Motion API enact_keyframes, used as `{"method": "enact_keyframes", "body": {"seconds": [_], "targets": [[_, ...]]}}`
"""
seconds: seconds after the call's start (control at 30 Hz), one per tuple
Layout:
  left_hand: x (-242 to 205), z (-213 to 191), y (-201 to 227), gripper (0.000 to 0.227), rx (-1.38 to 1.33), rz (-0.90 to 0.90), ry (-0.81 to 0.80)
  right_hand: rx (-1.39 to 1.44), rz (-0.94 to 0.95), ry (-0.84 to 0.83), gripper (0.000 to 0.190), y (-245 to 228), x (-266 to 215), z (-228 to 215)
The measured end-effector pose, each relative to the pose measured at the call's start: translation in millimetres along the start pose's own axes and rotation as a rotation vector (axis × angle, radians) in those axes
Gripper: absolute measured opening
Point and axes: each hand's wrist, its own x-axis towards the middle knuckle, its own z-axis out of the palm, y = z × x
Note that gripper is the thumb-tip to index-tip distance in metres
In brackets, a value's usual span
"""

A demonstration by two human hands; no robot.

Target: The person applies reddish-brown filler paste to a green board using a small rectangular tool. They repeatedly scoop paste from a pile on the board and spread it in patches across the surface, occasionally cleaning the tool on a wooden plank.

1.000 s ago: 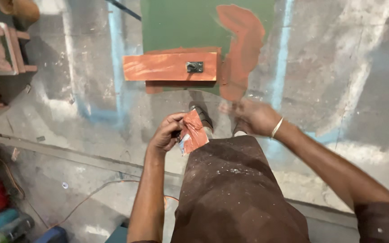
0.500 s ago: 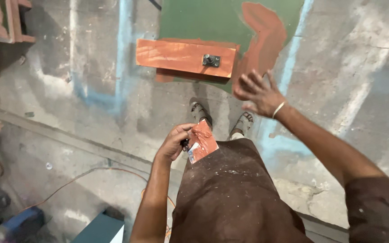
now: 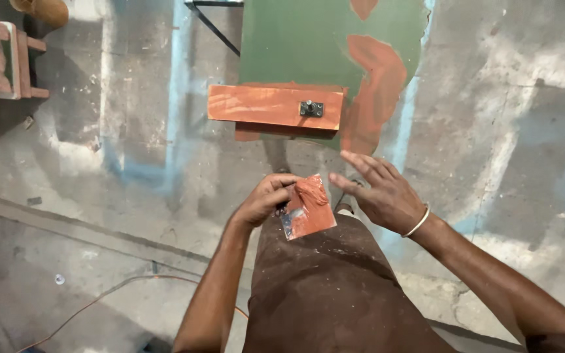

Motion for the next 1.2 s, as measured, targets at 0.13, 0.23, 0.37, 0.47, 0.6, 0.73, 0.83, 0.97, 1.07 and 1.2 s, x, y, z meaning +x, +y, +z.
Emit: {"method": "enact_keyframes", "body": {"seconds": [0.13,0.23,0.37,0.47,0.6,0.73,0.83,0.97,1.07,1.2], "targets": [[-17.7,-11.6,28.4,0.036,0.382,0.157,-0.142,0.276,0.035,-0.044,0.064,-25.7,33.0,7.5],[-30.5,-34.8,53.0,0.036,0.369,0.146,-0.218,0.284,-0.019,-0.068,0.07,-45.5,63.6,25.4],[-55.0,-84.8,67.2,0.026,0.289,0.024,-0.187,0.49,0.127,-0.106,0.076,-84.0,93.8,61.6],[-72.2,-137.7,68.1,0.019,0.205,0.068,-0.25,0.734,0.205,-0.121,0.064,-114.5,123.3,100.1],[-91.1,-204.2,63.8,0.024,0.026,0.011,-0.134,1.027,0.296,-0.193,0.056,-147.1,171.0,146.5],[-116.5,-258.0,68.4,0.027,-0.078,0.005,0.026,1.316,0.363,-0.347,0.047,-165.5,220.7,167.2],[-132.7,-290.1,69.6,0.031,-0.151,0.081,0.102,1.355,0.295,-0.466,0.054,-170.5,258.0,163.5],[-138.9,-325.5,71.1,0.035,-0.348,0.099,0.247,1.326,0.242,-0.603,0.041,-183.8,304.0,145.3],[-139.0,-348.4,84.0,0.037,-0.361,0.214,0.438,1.386,0.244,-0.682,0.054,-191.5,341.9,107.5],[-135.4,-378.6,119.8,0.039,-0.34,0.249,0.26,1.128,-0.004,-0.634,0.082,-197.3,383.8,40.8]]}}
